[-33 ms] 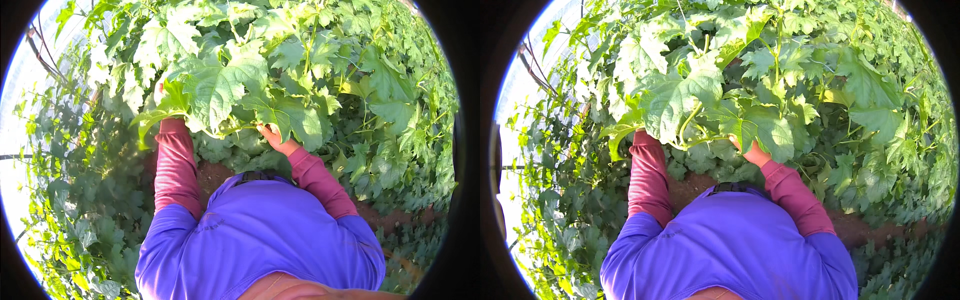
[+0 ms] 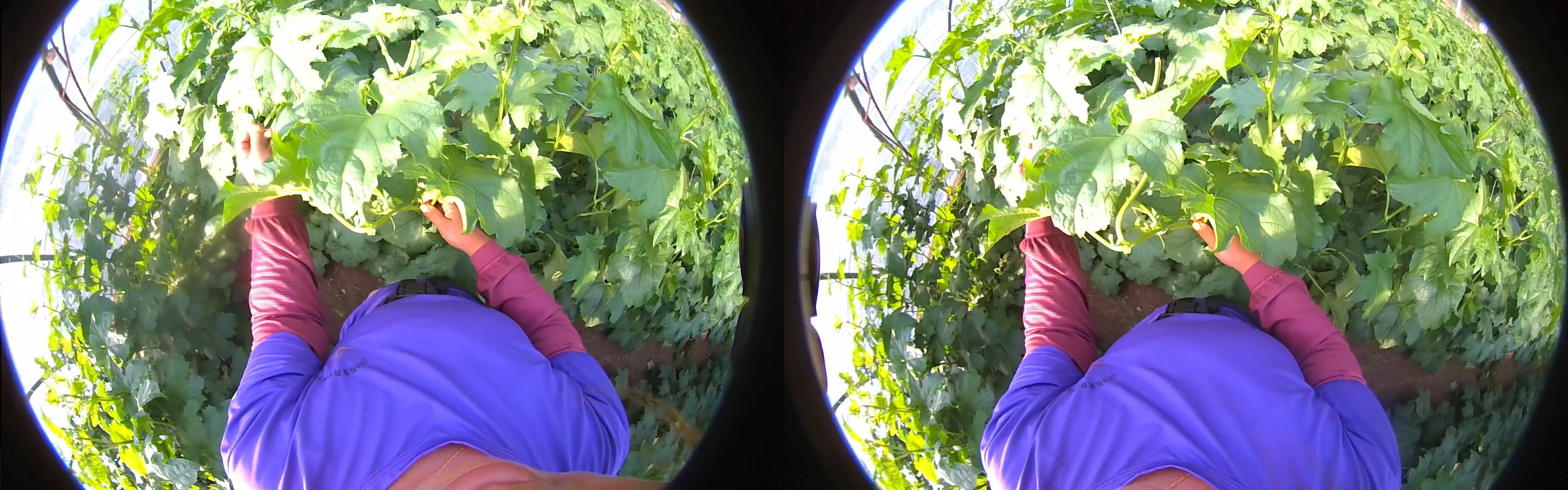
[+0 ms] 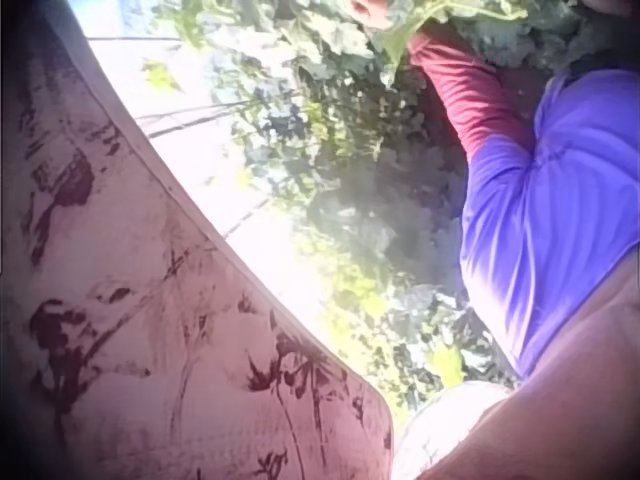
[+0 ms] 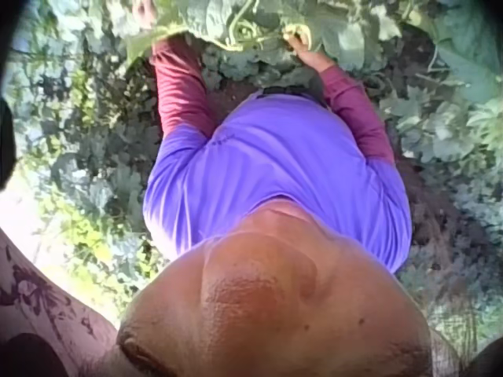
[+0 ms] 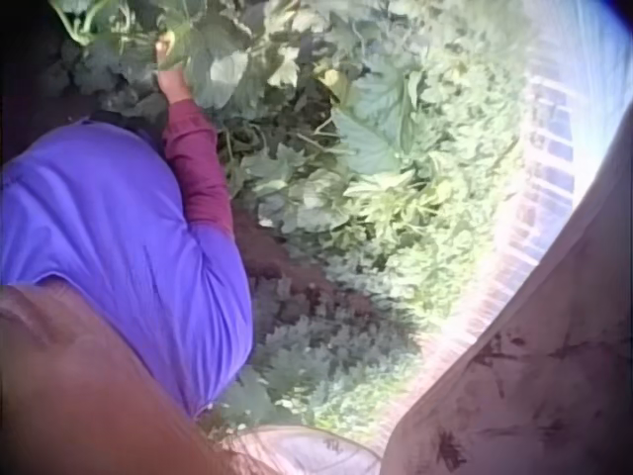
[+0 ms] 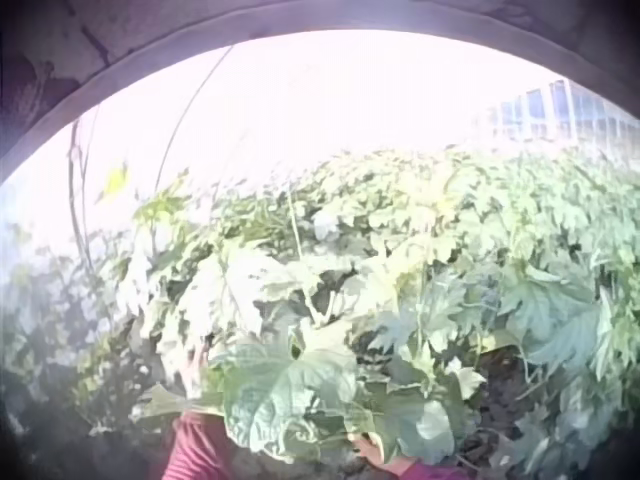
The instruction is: The person repeatedly reaches into dense vine foliage in a greenhouse, pulls off small leaves or side shoots by hand, and discards them. The hands move from plant to plant along the row, continuing the same pruning action throughout the clip.
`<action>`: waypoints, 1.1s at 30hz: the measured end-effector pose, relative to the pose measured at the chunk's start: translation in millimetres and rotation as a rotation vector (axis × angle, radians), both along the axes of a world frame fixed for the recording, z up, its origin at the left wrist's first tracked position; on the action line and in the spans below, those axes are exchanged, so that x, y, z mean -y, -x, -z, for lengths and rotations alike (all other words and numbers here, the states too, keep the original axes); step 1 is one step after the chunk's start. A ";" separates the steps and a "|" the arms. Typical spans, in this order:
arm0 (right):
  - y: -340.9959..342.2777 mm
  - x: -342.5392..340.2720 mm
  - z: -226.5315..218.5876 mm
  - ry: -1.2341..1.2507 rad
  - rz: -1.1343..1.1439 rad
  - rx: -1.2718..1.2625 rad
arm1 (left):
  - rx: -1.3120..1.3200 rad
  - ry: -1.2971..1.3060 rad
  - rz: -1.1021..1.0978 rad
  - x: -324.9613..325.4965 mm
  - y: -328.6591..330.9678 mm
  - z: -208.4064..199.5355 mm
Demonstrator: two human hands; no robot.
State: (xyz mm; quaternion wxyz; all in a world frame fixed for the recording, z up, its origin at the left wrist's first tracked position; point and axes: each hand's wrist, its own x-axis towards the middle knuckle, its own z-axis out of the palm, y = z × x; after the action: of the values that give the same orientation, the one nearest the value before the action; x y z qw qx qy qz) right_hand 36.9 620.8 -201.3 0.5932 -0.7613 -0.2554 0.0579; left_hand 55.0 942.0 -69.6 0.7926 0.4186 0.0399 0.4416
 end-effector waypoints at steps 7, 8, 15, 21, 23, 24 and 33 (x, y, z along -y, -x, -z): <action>1.3 12.4 1.3 -0.040 -0.016 -0.113 | -0.164 -0.612 0.545 31.1 -0.9 -98.6; -22.5 18.3 62.2 -0.130 -0.059 -0.006 | -0.207 -0.715 0.686 58.0 -6.3 -111.6; 1.6 15.9 65.1 0.331 0.143 0.300 | -0.234 -0.910 1.108 130.9 0.9 -104.3; 24.9 37.9 -18.4 0.562 0.021 0.355 | -0.335 -0.995 1.137 111.5 29.8 -88.0; 35.8 49.0 -76.6 0.825 0.009 0.442 | -0.258 -1.291 1.065 106.6 40.3 -76.2; 32.6 50.0 -96.7 0.937 -0.046 0.505 | -0.317 -1.106 0.987 110.3 65.6 -71.6; -26.1 17.5 -265.1 -0.224 -0.357 0.076 | -0.442 0.329 1.760 78.3 89.1 -47.2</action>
State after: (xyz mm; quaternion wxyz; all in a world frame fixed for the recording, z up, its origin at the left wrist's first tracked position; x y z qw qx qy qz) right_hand 63.0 603.3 63.7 0.6443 -0.6351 -0.4130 0.1047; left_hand -34.1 863.7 -22.4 0.8666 0.2547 -0.0801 -0.4216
